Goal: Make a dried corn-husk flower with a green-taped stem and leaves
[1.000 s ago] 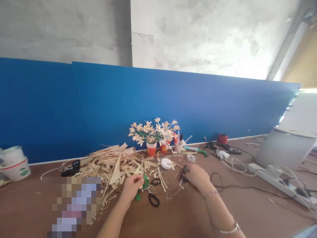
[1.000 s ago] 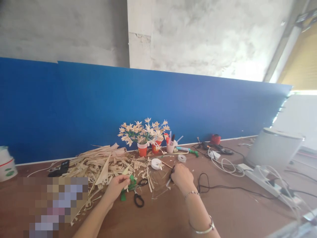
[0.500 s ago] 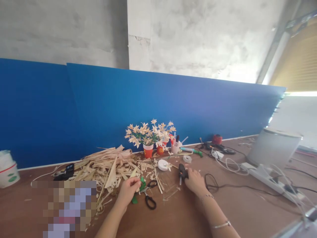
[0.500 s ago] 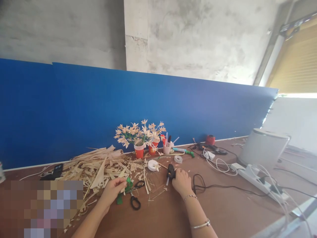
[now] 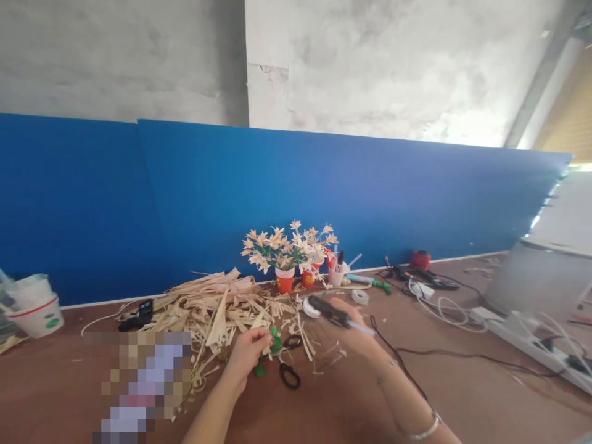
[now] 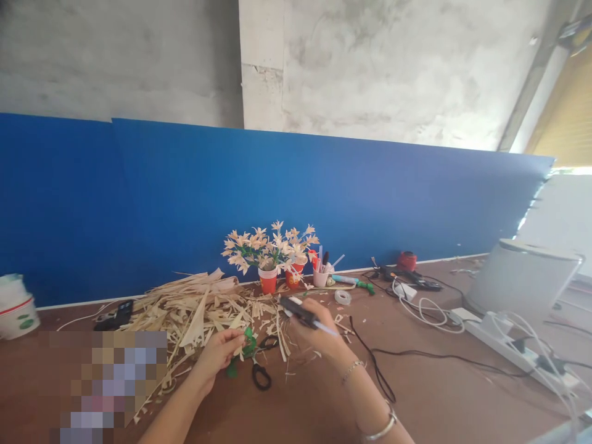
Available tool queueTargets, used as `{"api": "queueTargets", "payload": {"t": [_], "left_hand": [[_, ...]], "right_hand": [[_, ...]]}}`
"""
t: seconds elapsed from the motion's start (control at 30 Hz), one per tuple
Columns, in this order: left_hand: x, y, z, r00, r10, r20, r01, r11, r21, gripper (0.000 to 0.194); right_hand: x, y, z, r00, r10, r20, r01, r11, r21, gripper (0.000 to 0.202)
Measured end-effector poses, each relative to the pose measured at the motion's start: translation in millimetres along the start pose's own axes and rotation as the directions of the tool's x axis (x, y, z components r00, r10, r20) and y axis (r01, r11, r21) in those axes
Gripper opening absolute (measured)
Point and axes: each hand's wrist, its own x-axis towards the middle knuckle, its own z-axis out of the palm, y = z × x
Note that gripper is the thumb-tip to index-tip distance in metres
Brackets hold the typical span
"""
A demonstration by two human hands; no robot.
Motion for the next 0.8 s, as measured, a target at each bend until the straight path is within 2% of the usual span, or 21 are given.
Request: {"api": "queueTargets", "payload": {"t": [0.03,0.1,0.17,0.27,0.37,0.57,0.8], "left_hand": [[0.2,-0.1,-0.4,1.000,0.000,-0.004,0.000,1.000,-0.005,0.034],[1.4,-1.1,-1.5,1.000,-0.004,-0.013,0.004,1.000,-0.001,0.035],[4.0,-3.4,-3.1,1.000,-0.004,-0.008,0.005,1.000,0.009,0.034],[8.2,-6.8,-5.9,1.000,0.017,-0.005,-0.017,1.000,0.000,0.033],[8.4,-6.8,-7.6,1.000,0.030,0.000,-0.030,1.000,-0.009,0.031],[6.7,-6.1,-8.3,0.999,0.040,-0.022,-0.040,0.999,-0.011,0.030],[8.1,-9.0,-8.6,0.999,0.020,-0.045,-0.020,1.000,0.006,0.029]], "right_hand": [[3.8,-9.2,9.5,0.995,-0.045,0.093,0.042,0.998,0.037,0.014],[8.4,-19.1,30.1,0.973,-0.105,0.204,0.090,0.993,0.077,0.011],[8.7,-18.1,49.3,0.963,-0.117,0.244,0.092,0.990,0.110,0.006],[3.6,-7.2,67.9,0.976,-0.071,0.204,0.042,0.989,0.143,0.005],[-3.2,-0.8,71.9,0.973,-0.085,0.215,0.048,0.984,0.169,0.009],[-8.1,-3.9,70.5,0.955,-0.094,0.281,0.044,0.983,0.177,0.009],[-7.9,-0.5,75.6,0.955,-0.080,0.285,0.033,0.985,0.167,0.008]]}}
